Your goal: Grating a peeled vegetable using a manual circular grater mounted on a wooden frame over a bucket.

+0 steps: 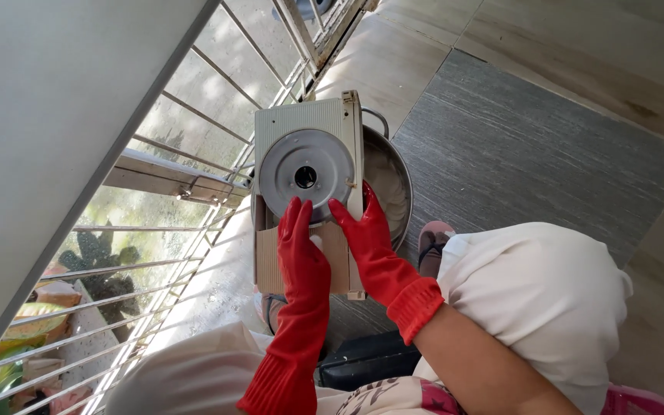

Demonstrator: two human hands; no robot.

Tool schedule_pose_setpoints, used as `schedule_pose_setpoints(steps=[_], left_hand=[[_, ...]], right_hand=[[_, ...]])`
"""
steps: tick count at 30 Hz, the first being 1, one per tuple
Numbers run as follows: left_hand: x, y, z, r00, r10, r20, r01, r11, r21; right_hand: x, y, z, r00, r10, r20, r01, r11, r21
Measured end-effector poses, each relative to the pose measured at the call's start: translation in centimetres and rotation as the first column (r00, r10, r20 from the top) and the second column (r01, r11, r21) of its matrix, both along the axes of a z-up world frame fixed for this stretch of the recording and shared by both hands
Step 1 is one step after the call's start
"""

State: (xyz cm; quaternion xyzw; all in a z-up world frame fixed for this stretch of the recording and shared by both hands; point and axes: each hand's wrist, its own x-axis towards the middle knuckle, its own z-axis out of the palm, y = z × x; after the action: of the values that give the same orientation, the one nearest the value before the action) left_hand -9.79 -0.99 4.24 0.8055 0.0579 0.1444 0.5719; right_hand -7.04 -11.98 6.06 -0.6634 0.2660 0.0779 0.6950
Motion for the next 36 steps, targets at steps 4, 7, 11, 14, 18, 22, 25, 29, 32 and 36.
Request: schedule_pose_setpoints(steps=[4, 7, 11, 14, 18, 22, 25, 29, 32, 36], left_hand=[[4.8, 0.1, -1.0, 0.995, -0.072, 0.062, 0.044, 0.927, 0.372], [9.2, -0.1, -3.8, 0.988, -0.099, 0.116, 0.060, 0.951, 0.303], [9.1, 1.7, -2.2, 0.989, -0.145, 0.013, 0.142, 0.984, 0.108], [7.4, 3.7, 3.0, 0.971, -0.239, -0.025, 0.240, 0.963, 0.125], [4.9, 3.8, 6.8, 0.930, -0.361, -0.076, 0.360, 0.845, 0.395], [4.2, 2.4, 4.9, 0.910, -0.386, -0.154, 0.368, 0.577, 0.729], [2.7, 1.5, 4.8, 0.938, -0.322, -0.132, 0.306, 0.584, 0.752], [-1.6, 2.6, 3.9, 0.959, -0.232, -0.161, 0.247, 0.412, 0.877], [-4.5, 3.4, 3.3, 0.961, -0.214, -0.176, 0.251, 0.398, 0.883], [-3.5, 3.3, 2.5, 0.971, -0.191, -0.147, 0.213, 0.395, 0.893]], right_hand=[[0.2, 0.0, 2.0, 1.000, 0.016, 0.004, -0.016, 1.000, -0.009], [0.8, -0.1, 2.5, 0.999, 0.011, 0.034, -0.011, 1.000, -0.011], [0.3, -0.1, 2.7, 0.999, 0.003, 0.032, -0.004, 1.000, 0.027], [0.0, 0.0, 2.5, 1.000, -0.007, 0.027, 0.006, 1.000, 0.031], [0.2, 0.2, 2.3, 0.999, -0.009, 0.032, 0.008, 1.000, 0.020], [0.2, 0.1, 1.2, 0.998, -0.017, 0.056, 0.016, 1.000, 0.023], [0.3, 0.0, 1.1, 0.999, -0.002, 0.045, 0.002, 1.000, -0.005], [0.1, 0.3, 1.8, 0.999, 0.017, 0.046, -0.015, 0.999, -0.039], [-0.1, 0.1, 2.0, 0.999, 0.019, 0.049, -0.016, 0.999, -0.049], [-0.2, 0.2, 3.1, 1.000, 0.020, 0.018, -0.019, 0.998, -0.061]])
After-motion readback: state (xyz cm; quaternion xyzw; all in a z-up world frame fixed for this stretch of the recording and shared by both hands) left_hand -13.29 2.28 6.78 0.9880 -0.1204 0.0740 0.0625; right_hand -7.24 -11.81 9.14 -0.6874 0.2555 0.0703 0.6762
